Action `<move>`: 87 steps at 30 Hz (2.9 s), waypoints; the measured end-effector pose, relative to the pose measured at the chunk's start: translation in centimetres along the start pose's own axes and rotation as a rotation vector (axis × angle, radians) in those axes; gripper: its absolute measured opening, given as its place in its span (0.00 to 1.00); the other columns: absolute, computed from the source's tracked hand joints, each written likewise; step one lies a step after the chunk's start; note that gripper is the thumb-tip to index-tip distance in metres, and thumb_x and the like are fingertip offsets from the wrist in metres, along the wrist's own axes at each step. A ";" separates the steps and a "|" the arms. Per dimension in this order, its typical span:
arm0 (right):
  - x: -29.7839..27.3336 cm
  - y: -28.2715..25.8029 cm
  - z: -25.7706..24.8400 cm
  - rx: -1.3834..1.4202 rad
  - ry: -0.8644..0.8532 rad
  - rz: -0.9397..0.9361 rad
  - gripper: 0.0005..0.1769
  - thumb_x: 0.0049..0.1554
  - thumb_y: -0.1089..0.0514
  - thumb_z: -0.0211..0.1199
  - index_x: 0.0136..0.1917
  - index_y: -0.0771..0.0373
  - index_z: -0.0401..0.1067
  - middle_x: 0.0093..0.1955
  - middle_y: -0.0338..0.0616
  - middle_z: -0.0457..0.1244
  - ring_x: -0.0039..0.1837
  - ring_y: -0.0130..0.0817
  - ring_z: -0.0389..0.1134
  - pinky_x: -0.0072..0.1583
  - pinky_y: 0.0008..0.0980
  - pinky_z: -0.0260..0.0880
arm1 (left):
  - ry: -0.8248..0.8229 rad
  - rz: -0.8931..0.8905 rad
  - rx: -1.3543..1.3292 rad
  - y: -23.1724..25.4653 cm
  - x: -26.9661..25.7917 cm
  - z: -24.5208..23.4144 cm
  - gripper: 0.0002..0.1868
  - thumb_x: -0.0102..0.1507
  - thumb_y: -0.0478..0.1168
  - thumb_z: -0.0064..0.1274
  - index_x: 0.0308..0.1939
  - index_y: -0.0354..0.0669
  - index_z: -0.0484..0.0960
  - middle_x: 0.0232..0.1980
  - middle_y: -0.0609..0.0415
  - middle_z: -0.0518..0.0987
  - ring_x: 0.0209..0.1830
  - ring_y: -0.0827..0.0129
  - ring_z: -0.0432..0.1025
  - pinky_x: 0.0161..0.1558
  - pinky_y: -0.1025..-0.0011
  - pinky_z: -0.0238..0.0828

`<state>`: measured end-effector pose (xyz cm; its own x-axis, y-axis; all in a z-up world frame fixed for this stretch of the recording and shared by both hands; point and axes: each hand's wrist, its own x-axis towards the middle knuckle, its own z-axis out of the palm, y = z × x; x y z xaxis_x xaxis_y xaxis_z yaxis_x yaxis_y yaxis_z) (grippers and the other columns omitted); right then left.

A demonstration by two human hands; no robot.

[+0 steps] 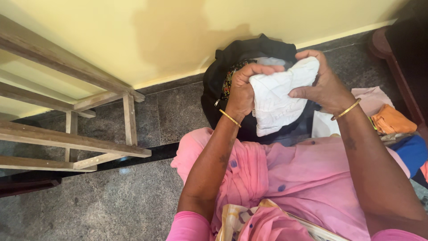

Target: The person packs clothes into a black bag, folding and placing items including shirts and a patterned garment into the bag by hand.

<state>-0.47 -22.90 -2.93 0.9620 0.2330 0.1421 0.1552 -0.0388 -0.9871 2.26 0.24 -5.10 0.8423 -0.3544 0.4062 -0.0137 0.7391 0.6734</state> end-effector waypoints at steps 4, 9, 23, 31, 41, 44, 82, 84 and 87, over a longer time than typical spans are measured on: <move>-0.3 0.1 -0.1 0.150 0.015 0.069 0.33 0.48 0.68 0.76 0.66 0.63 0.69 0.60 0.39 0.67 0.61 0.25 0.68 0.63 0.30 0.71 | 0.219 -0.013 0.003 -1.0 0.2 -1.0 0.10 0.68 0.23 0.52 0.53 0.33 0.81 0.53 0.42 0.83 0.52 0.62 0.79 0.57 0.61 0.78; -0.6 -0.7 0.8 0.296 0.096 0.037 0.24 0.53 0.70 0.72 0.61 0.62 0.71 0.57 0.40 0.69 0.58 0.26 0.71 0.61 0.31 0.74 | 0.226 -0.180 0.109 -2.6 0.0 -2.9 0.17 0.70 0.38 0.52 0.60 0.34 0.81 0.56 0.48 0.82 0.53 0.67 0.78 0.55 0.68 0.76; 0.0 -3.0 -0.3 0.654 0.227 0.005 0.24 0.64 0.59 0.67 0.71 0.62 0.65 0.67 0.46 0.64 0.67 0.38 0.69 0.69 0.42 0.71 | 0.095 -0.431 0.064 -3.5 -0.5 0.2 0.31 0.64 0.31 0.60 0.71 0.35 0.70 0.62 0.48 0.79 0.58 0.66 0.76 0.60 0.64 0.74; 0.3 -2.2 0.2 0.614 0.028 0.251 0.49 0.53 0.31 0.67 0.76 0.62 0.60 0.74 0.45 0.62 0.75 0.38 0.63 0.73 0.43 0.64 | 0.244 -0.252 -0.051 -3.2 0.0 -1.1 0.23 0.65 0.29 0.56 0.64 0.34 0.73 0.59 0.46 0.80 0.55 0.65 0.76 0.58 0.62 0.75; 0.5 -0.8 1.6 0.319 0.062 0.034 0.40 0.56 0.65 0.67 0.79 0.62 0.56 0.72 0.39 0.61 0.73 0.29 0.62 0.72 0.33 0.65 | 0.328 -0.083 0.333 -3.0 0.1 -1.1 0.21 0.66 0.27 0.54 0.63 0.33 0.74 0.57 0.49 0.81 0.54 0.71 0.75 0.57 0.70 0.73; 0.8 -0.4 2.0 0.269 0.144 0.024 0.36 0.56 0.72 0.65 0.75 0.64 0.59 0.69 0.41 0.63 0.70 0.29 0.65 0.70 0.33 0.68 | 0.335 -0.102 0.339 -3.0 0.1 -1.1 0.21 0.65 0.27 0.54 0.63 0.34 0.73 0.56 0.50 0.81 0.53 0.72 0.75 0.56 0.72 0.74; 13.1 39.2 -4.6 -0.016 0.306 0.624 0.31 0.54 0.62 0.68 0.69 0.72 0.66 0.58 0.51 0.68 0.55 0.38 0.70 0.56 0.37 0.71 | 0.592 -0.378 0.406 -1.9 3.0 -3.0 0.24 0.68 0.41 0.54 0.65 0.34 0.72 0.51 0.50 0.82 0.41 0.72 0.76 0.43 0.74 0.74; 12.8 40.5 -5.5 -0.280 0.402 0.747 0.29 0.53 0.62 0.68 0.66 0.74 0.69 0.59 0.59 0.69 0.59 0.50 0.71 0.57 0.47 0.72 | 0.584 -0.373 0.427 -2.1 3.0 -3.4 0.24 0.68 0.42 0.54 0.66 0.35 0.72 0.52 0.51 0.82 0.41 0.73 0.76 0.44 0.75 0.74; 11.7 41.8 -5.6 -0.468 0.480 0.730 0.29 0.52 0.65 0.65 0.66 0.73 0.67 0.59 0.66 0.67 0.60 0.58 0.68 0.59 0.49 0.70 | 0.554 -0.366 0.447 -2.6 2.8 -3.2 0.24 0.69 0.43 0.54 0.66 0.35 0.71 0.52 0.52 0.82 0.43 0.73 0.76 0.45 0.75 0.74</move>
<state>18.50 -27.25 -42.13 0.8300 -0.4151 -0.3726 -0.5382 -0.4204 -0.7305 6.42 -0.84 -7.69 0.9787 -0.1075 -0.1752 0.1994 0.2893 0.9362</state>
